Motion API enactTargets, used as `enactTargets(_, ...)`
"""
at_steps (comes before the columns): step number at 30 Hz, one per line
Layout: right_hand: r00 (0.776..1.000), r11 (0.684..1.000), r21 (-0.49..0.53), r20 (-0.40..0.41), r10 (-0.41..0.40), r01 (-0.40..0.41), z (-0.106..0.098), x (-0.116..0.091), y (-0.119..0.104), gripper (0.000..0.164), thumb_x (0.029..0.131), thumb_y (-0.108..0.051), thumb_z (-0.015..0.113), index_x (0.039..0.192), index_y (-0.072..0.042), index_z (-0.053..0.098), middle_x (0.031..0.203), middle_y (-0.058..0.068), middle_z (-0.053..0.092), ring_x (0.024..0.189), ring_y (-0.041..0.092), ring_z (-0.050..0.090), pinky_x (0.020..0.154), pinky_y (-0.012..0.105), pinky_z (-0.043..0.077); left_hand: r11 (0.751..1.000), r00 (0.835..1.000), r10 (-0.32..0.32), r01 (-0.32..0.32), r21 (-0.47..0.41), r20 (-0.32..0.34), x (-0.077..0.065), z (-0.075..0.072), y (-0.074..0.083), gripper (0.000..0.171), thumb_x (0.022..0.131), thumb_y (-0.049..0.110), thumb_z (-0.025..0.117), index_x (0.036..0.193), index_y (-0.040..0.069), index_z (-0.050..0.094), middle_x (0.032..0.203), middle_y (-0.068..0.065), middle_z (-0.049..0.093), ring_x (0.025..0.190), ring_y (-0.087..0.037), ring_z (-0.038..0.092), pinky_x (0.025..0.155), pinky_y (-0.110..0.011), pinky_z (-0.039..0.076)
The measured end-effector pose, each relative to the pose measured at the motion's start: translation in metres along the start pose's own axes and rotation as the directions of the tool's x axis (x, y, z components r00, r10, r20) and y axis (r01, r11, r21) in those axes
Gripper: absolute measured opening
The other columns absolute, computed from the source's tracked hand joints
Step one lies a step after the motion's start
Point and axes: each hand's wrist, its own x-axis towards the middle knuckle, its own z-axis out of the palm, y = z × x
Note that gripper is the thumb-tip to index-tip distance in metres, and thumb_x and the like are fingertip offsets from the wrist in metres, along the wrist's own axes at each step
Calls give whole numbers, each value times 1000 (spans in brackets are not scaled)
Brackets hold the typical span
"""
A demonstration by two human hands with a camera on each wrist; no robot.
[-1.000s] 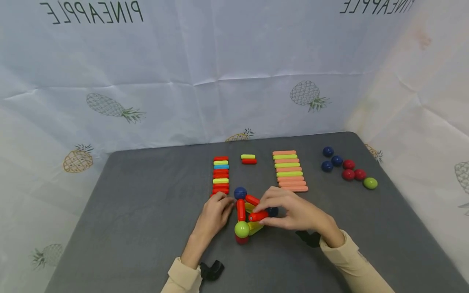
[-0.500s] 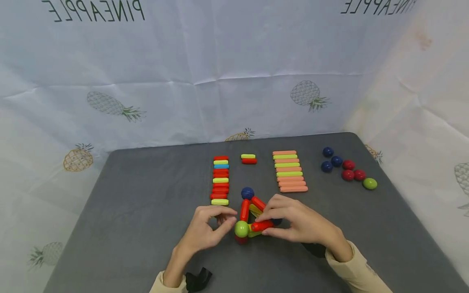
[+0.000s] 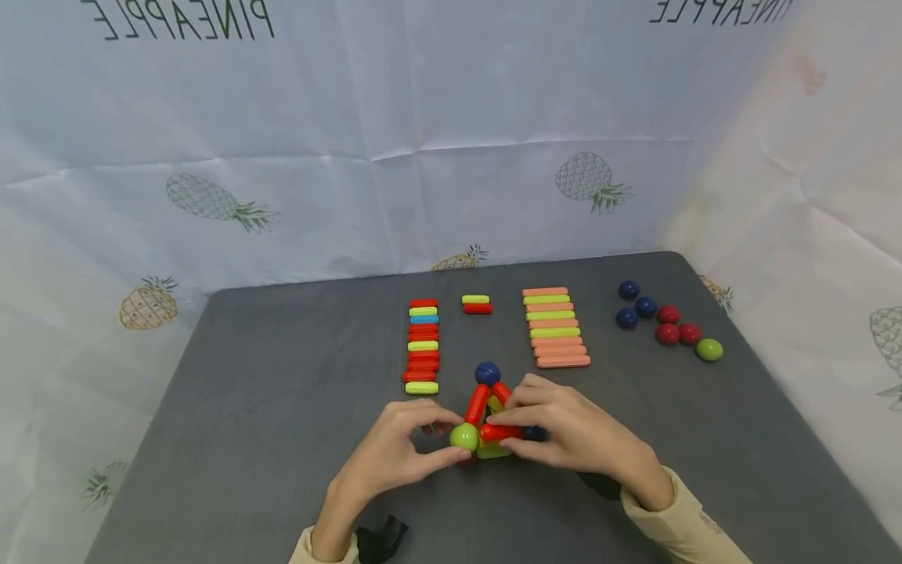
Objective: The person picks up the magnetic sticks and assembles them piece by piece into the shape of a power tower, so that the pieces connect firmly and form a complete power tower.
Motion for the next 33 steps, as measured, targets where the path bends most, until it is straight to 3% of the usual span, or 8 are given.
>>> enactTargets(6,1000,996,-88,-2,10,-10,2,2,-1,29,79,-18,88,107,-22,81,88,-11,66,81,2,43,65,10,38,1000,1000,-10,10,12,3,4,1,1,21,87,27,83,106,20,77,87,8,71,76,-12,63,68,-24,57)
enactTargets(12,1000,992,-127,-16,4,-6,5,1,-1,29,76,-18,90,104,-23,81,87,-11,64,80,3,43,65,11,39,999,1000,-15,14,38,2,6,1,5,21,87,27,83,106,20,77,86,8,71,76,-13,63,68,-26,57)
enactTargets(22,997,993,-116,-79,23,-32,10,-3,-1,23,78,-25,90,100,-24,81,87,-11,64,79,2,45,67,12,42,999,997,-52,51,15,55,3,2,3,33,87,34,83,115,20,71,97,6,74,80,-12,66,72,-28,58)
enactTargets(33,994,998,-49,-102,-36,31,20,4,-7,24,80,-30,88,103,-27,80,83,-13,61,78,0,42,66,6,34,998,990,-34,42,-53,139,-1,-13,1,24,84,26,86,101,20,69,89,6,73,78,-2,67,74,-29,61)
